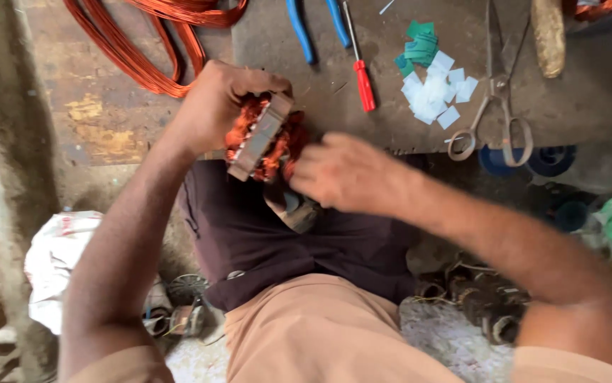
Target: The person winds copper wire around a motor stator by hand and inserts small white insulation pieces into the stator slots.
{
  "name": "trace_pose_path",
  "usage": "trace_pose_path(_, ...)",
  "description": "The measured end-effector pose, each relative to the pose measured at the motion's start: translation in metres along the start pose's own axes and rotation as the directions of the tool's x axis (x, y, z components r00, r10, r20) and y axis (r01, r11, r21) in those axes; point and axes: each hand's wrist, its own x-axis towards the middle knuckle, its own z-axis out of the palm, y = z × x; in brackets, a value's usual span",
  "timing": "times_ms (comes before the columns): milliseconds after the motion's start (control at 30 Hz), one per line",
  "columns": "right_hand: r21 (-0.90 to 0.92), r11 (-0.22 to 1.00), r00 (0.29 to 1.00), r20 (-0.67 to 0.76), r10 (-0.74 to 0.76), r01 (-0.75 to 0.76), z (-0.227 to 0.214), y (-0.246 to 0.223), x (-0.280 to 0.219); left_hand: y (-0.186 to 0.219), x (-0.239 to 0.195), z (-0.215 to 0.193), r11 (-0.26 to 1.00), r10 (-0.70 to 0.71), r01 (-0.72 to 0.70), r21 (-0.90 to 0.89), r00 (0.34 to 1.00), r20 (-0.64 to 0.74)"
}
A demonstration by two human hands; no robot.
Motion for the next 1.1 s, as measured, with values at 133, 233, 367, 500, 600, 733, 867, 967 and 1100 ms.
trace_pose_path(133,-0.373,0.923,0.996,0.036,-0.083,0.09,0.001,0.024,-0.009,0.008,0.0,0.005,0.999,-0.023,0.018,-0.051,0.996,-0.089)
trace_pose_path(233,-0.423,0.901,0.971,-0.161,-0.178,0.095,0.02,0.034,-0.018,0.01,0.0,0.014,0.996,-0.05,0.041,-0.074,0.991,-0.124)
trace_pose_path(367,-0.531,0.846,0.917,-0.309,-0.251,0.052,0.013,0.025,-0.012,0.005,0.009,0.017,0.996,-0.06,0.045,-0.081,0.98,-0.191)
trace_pose_path(500,-0.545,0.838,0.91,-0.366,-0.196,-0.039,0.029,0.038,-0.015,-0.007,0.004,0.022,0.988,-0.08,0.052,-0.143,0.976,-0.2)
trace_pose_path(600,-0.518,0.85,0.912,-0.387,-0.137,-0.092,0.04,0.041,-0.016,0.008,0.005,0.015,0.975,-0.11,0.075,-0.21,0.98,-0.163)
trace_pose_path(733,-0.487,0.859,0.895,-0.438,-0.084,-0.158,0.056,0.051,-0.016,0.031,0.011,0.008,0.961,-0.273,0.277,-0.007,0.942,-0.194)
trace_pose_path(867,-0.48,0.858,0.898,-0.436,-0.049,-0.186,0.05,0.052,-0.018,-0.004,-0.016,0.01,0.918,-0.383,0.371,-0.139,0.921,-0.076)
trace_pose_path(967,-0.484,0.858,0.914,-0.403,-0.046,-0.17,0.047,0.05,-0.018,-0.013,-0.022,0.006,0.896,-0.306,0.285,-0.341,0.952,-0.008)
trace_pose_path(1100,-0.505,0.837,0.934,-0.356,0.021,-0.211,0.047,0.055,-0.024,-0.013,-0.018,0.002,0.889,-0.246,0.252,-0.382,0.967,0.065)
